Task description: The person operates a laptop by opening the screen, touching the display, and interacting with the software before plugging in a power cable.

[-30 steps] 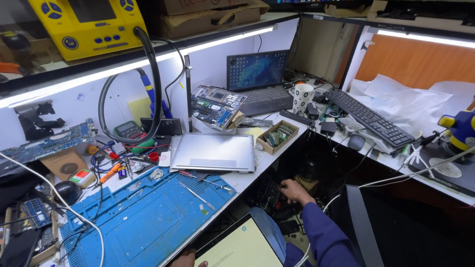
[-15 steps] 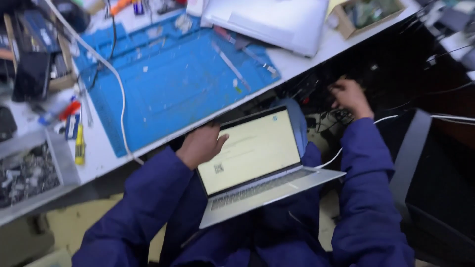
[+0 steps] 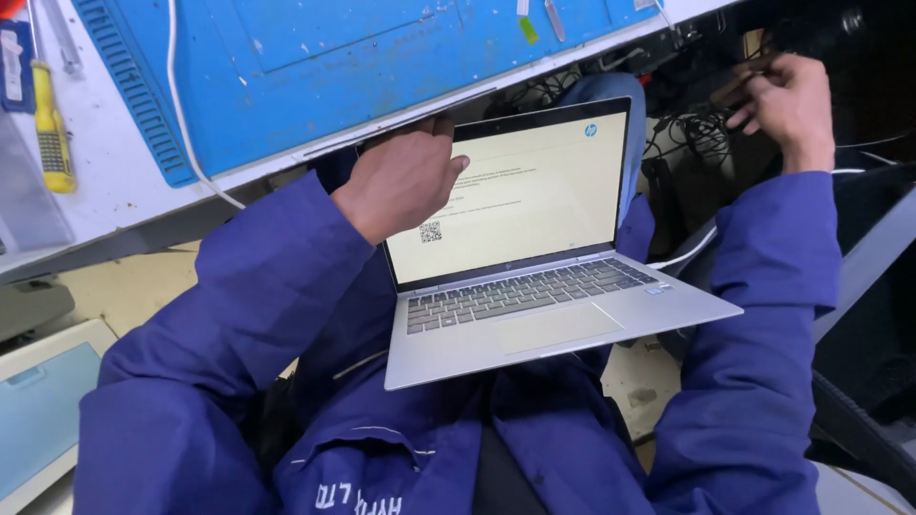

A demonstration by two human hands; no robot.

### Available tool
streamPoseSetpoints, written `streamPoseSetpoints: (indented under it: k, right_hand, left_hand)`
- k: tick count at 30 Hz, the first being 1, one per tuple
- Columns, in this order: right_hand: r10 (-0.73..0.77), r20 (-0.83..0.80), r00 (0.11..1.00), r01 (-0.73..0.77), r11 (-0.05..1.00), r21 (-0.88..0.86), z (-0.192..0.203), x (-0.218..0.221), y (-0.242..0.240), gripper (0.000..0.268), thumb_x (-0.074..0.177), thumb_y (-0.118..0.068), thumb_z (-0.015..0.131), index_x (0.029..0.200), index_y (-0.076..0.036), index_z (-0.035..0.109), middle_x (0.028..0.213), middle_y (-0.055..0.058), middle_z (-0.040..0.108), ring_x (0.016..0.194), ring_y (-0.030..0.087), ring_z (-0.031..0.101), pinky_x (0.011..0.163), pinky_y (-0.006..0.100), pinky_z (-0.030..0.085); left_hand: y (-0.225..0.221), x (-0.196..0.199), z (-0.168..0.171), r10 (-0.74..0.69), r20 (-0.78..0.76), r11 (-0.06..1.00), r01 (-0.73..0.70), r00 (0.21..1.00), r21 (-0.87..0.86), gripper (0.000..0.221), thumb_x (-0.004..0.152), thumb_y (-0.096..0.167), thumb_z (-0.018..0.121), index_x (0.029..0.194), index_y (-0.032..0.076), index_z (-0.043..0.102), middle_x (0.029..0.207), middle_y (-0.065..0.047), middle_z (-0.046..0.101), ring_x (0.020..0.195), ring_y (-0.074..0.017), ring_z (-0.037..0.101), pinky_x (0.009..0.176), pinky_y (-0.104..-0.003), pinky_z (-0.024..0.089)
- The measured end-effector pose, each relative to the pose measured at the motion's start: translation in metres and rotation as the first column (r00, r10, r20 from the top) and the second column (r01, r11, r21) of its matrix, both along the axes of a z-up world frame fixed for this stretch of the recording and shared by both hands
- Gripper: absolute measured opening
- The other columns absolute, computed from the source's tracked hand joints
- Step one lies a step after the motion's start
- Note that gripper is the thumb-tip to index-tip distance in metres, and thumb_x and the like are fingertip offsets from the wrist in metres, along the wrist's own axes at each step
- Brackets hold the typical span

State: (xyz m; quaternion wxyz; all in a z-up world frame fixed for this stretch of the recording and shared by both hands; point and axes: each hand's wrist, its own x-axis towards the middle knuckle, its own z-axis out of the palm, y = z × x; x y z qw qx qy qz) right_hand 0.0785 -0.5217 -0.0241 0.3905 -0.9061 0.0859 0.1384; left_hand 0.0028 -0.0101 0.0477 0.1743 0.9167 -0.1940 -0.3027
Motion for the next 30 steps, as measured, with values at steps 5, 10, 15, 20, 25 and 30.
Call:
streamPoseSetpoints:
  k: [5,10,15,20,25,30]
  right_hand:
    - [0.037,0.032,0.999,-0.036,0.999,-0.010,-0.003,-0.001,-0.003,0.022,0.107,0.011,0.044,0.121,0.007,0.060,0.104,0.026,0.072,0.070,0.024,0.072,0.048,0.026,0.052]
    - [0.047,0.049,0.998,-0.046,0.999,-0.027,-0.007,-0.002,-0.006,0.013,0.113,0.011,0.047,0.117,0.007,0.060,0.103,0.025,0.072,0.071,0.024,0.072,0.049,0.027,0.052]
    - [0.081,0.060,0.995,-0.083,0.996,0.029,-0.019,0.000,-0.018,0.022,0.114,0.014,0.043,0.127,0.011,0.060,0.108,0.028,0.071,0.072,0.027,0.071,0.048,0.026,0.050]
    - [0.037,0.047,0.998,-0.040,0.998,0.057,-0.048,0.009,-0.041,0.021,0.116,0.005,0.043,0.127,0.002,0.061,0.107,0.022,0.071,0.071,0.025,0.070,0.046,0.027,0.050]
    - [0.039,0.025,0.999,-0.042,0.991,0.130,-0.095,0.022,-0.083,0.014,0.122,-0.001,0.044,0.130,0.002,0.054,0.108,0.024,0.070,0.071,0.027,0.069,0.039,0.029,0.045]
    - [0.090,0.036,0.995,-0.094,0.985,0.143,-0.109,0.025,-0.099,0.019,0.126,-0.001,0.037,0.139,0.005,0.049,0.112,0.029,0.067,0.074,0.031,0.068,0.042,0.030,0.045]
  left_hand:
    - [0.002,0.003,0.006,-0.012,0.016,0.999,0.013,1.000,-0.030,0.069,0.082,-0.008,0.038,0.151,-0.008,0.040,0.104,-0.025,0.066,0.073,-0.0479,0.064,0.047,-0.057,0.046]
    - [0.007,0.002,-0.004,-0.042,0.066,0.997,0.046,0.997,-0.060,0.063,0.086,-0.008,0.038,0.149,-0.009,0.042,0.089,-0.022,0.064,0.068,-0.0454,0.060,0.044,-0.056,0.040]
    - [0.007,0.003,-0.005,-0.048,0.041,0.997,0.050,0.998,-0.063,0.063,0.089,-0.008,0.035,0.152,-0.009,0.039,0.090,-0.022,0.063,0.068,-0.0416,0.060,0.046,-0.053,0.041]
    - [0.009,0.005,-0.008,-0.118,0.101,0.992,0.122,0.988,-0.031,0.066,0.089,-0.014,0.037,0.155,-0.010,0.033,0.109,-0.023,0.061,0.068,-0.0440,0.062,0.041,-0.058,0.043]
    - [0.017,0.007,-0.006,-0.208,0.089,0.977,0.212,0.974,-0.028,0.062,0.094,-0.013,0.036,0.155,-0.011,0.030,0.109,-0.027,0.060,0.068,-0.0415,0.062,0.045,-0.054,0.045]
    - [0.019,0.007,-0.010,-0.226,0.119,0.972,0.232,0.967,-0.042,0.065,0.090,-0.016,0.037,0.155,-0.011,0.033,0.116,-0.027,0.062,0.078,-0.0415,0.065,0.050,-0.055,0.051]
